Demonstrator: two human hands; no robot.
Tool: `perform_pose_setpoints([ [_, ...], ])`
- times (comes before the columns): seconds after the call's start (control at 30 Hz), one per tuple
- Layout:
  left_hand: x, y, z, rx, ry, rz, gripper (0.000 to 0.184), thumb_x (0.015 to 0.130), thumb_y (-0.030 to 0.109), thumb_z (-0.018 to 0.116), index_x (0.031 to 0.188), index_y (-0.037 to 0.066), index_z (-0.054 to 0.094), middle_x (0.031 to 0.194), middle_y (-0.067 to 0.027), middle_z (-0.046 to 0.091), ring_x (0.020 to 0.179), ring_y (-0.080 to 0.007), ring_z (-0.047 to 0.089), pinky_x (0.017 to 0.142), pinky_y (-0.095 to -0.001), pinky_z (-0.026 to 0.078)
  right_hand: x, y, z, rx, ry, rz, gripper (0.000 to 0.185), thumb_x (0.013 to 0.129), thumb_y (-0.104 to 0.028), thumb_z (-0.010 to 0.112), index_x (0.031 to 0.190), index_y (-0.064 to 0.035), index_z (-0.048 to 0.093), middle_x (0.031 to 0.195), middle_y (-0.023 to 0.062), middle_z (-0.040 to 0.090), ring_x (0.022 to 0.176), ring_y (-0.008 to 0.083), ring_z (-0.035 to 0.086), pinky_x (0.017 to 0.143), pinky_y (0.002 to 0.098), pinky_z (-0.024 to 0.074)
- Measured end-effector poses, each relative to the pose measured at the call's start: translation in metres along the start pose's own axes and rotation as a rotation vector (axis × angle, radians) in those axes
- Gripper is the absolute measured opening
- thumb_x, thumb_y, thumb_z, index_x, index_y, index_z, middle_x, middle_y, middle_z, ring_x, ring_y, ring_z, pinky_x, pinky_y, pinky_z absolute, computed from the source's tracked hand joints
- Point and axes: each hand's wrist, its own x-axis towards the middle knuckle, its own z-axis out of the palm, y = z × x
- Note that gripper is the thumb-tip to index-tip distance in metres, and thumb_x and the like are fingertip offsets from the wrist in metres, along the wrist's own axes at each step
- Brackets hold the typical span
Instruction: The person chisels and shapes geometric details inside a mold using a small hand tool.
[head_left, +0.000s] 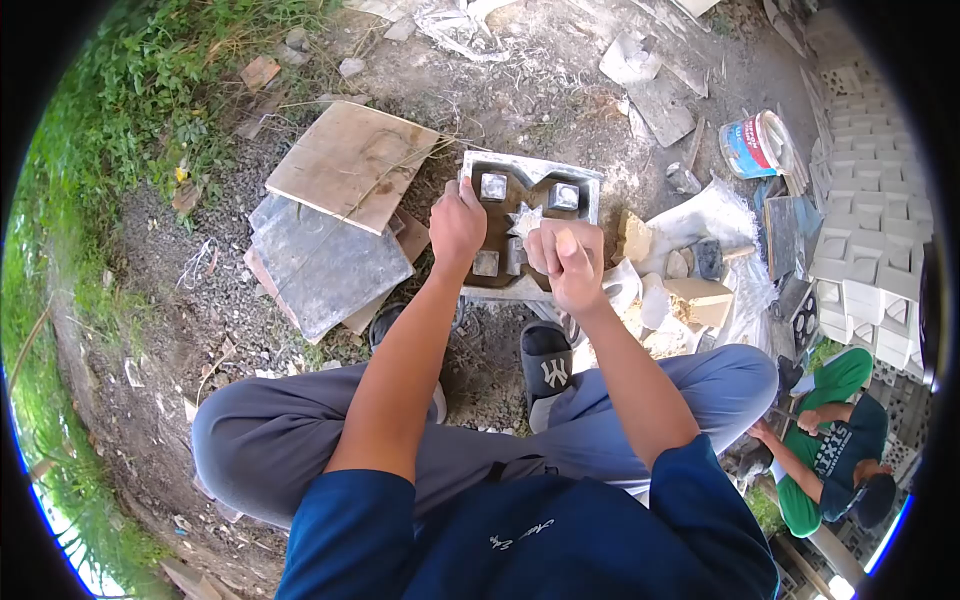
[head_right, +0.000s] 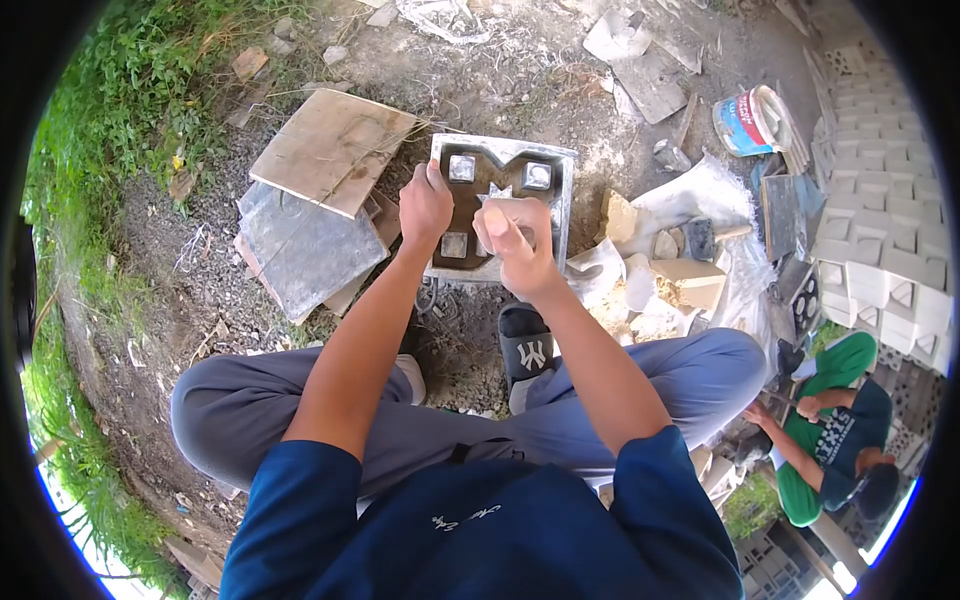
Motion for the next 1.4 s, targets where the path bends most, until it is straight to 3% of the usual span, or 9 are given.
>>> perform_pose_setpoints([
  [0.03, 0.002, 0.003, 0.000, 0.002, 0.008, 0.003, 0.046, 0.110, 0.037, 0.039, 0.102, 0.000, 0.065, 0.094, -0.0327, 0.071, 0.091, -0.0544, 0.068, 0.081, -0.0606, 0.054, 0.003, -0.006, 0.002, -0.004, 0.000, -0.011, 0.069, 0.106, -0.052, 0.055, 0.061, -0.0033, 0.039, 0.057, -0.0009, 0.037, 0.053, 0.0105, 0.032, 0.050, 0.0306, 0.0238],
  [0.13, 0.001, 0.000, 0.000, 0.009, 0.014, 0.007, 0.046, 0.110, 0.037, 0.039, 0.103, 0.000, 0.065, 0.094, -0.0324, 0.071, 0.092, -0.0540, 0.068, 0.081, -0.0603, 0.054, 0.003, -0.015, 0.011, 0.095, 0.126, 0.010, 0.046, 0.105, -0.023, 0.062, 0.067, -0.0005, 0.049, 0.061, -0.0032, 0.040, 0.058, 0.0064, 0.034, 0.052, 0.0292, 0.0254],
  [0.3, 0.002, 0.001, 0.001, 0.012, -0.011, 0.003, 0.047, 0.110, 0.038, 0.038, 0.104, 0.001, 0.066, 0.097, -0.0317, 0.072, 0.094, -0.0537, 0.068, 0.084, -0.0607, 0.054, 0.001, 0.003, 0.012, -0.152, 0.035, -0.006, 0.049, 0.102, -0.023, 0.061, 0.063, -0.0018, 0.041, 0.058, -0.0017, 0.037, 0.056, 0.0068, 0.032, 0.051, 0.0300, 0.0243],
  [0.37, 0.000, 0.001, 0.003, 0.014, 0.004, -0.005, 0.048, 0.111, 0.039, 0.037, 0.104, 0.001, 0.065, 0.097, -0.0317, 0.072, 0.094, -0.0539, 0.068, 0.084, -0.0607, 0.054, 0.003, -0.010, 0.015, 0.093, 0.078, -0.010, 0.046, 0.099, -0.019, 0.056, 0.060, -0.0031, 0.035, 0.055, -0.0002, 0.034, 0.052, 0.0087, 0.031, 0.049, 0.0310, 0.0230],
  [0.7, -0.001, 0.000, -0.003, 0.039, 0.001, 0.011, 0.049, 0.111, 0.039, 0.037, 0.105, 0.000, 0.066, 0.098, -0.0318, 0.072, 0.095, -0.0540, 0.068, 0.084, -0.0611, 0.054, -0.019, -0.009, 0.013, 0.200, 0.179, -0.085, 0.053, 0.096, -0.033, 0.055, 0.054, -0.0057, 0.038, 0.050, 0.0017, 0.035, 0.046, 0.0134, 0.029, 0.046, 0.0317, 0.0211],
  [0.9, 0.004, 0.004, -0.001, 0.016, -0.002, 0.001, 0.050, 0.111, 0.039, 0.037, 0.106, -0.001, 0.066, 0.099, -0.0320, 0.072, 0.096, -0.0543, 0.068, 0.084, -0.0607, 0.054, -0.019, -0.016, 0.014, -0.093, 0.029, -0.074, 0.057, 0.097, -0.034, 0.054, 0.053, -0.0047, 0.033, 0.048, 0.0019, 0.032, 0.045, 0.0140, 0.030, 0.045, 0.0326, 0.0208],
  [1.03, -0.001, -0.001, -0.002, 0.022, -0.008, 0.007, 0.050, 0.111, 0.039, 0.037, 0.106, -0.002, 0.066, 0.098, -0.0320, 0.072, 0.096, -0.0545, 0.067, 0.084, -0.0605, 0.054, -0.022, -0.009, 0.007, -0.234, -0.090, -0.191, 0.040, 0.096, -0.021, 0.048, 0.063, -0.0038, 0.033, 0.053, 0.0018, 0.032, 0.048, 0.0122, 0.028, 0.047, 0.0329, 0.0218],
  [1.07, 0.000, 0.000, -0.002, 0.022, -0.002, 0.003, 0.050, 0.111, 0.039, 0.037, 0.105, -0.002, 0.066, 0.098, -0.0321, 0.072, 0.095, -0.0546, 0.068, 0.084, -0.0606, 0.054, -0.021, -0.001, 0.011, -0.243, -0.051, -0.176, 0.056, 0.100, -0.033, 0.050, 0.055, -0.0028, 0.035, 0.049, 0.0044, 0.033, 0.044, 0.0168, 0.031, 0.045, 0.0335, 0.0225],
  [1.4, 0.007, 0.002, 0.002, 0.028, 0.012, 0.035, 0.050, 0.111, 0.039, 0.037, 0.106, 0.000, 0.066, 0.097, -0.0325, 0.072, 0.095, -0.0542, 0.068, 0.084, -0.0605, 0.054, -0.004, -0.010, 0.004, -0.063, 0.063, -0.098, 0.060, 0.105, -0.035, 0.051, 0.057, -0.0037, 0.033, 0.051, 0.0017, 0.033, 0.047, 0.0124, 0.030, 0.047, 0.0337, 0.0205],
])
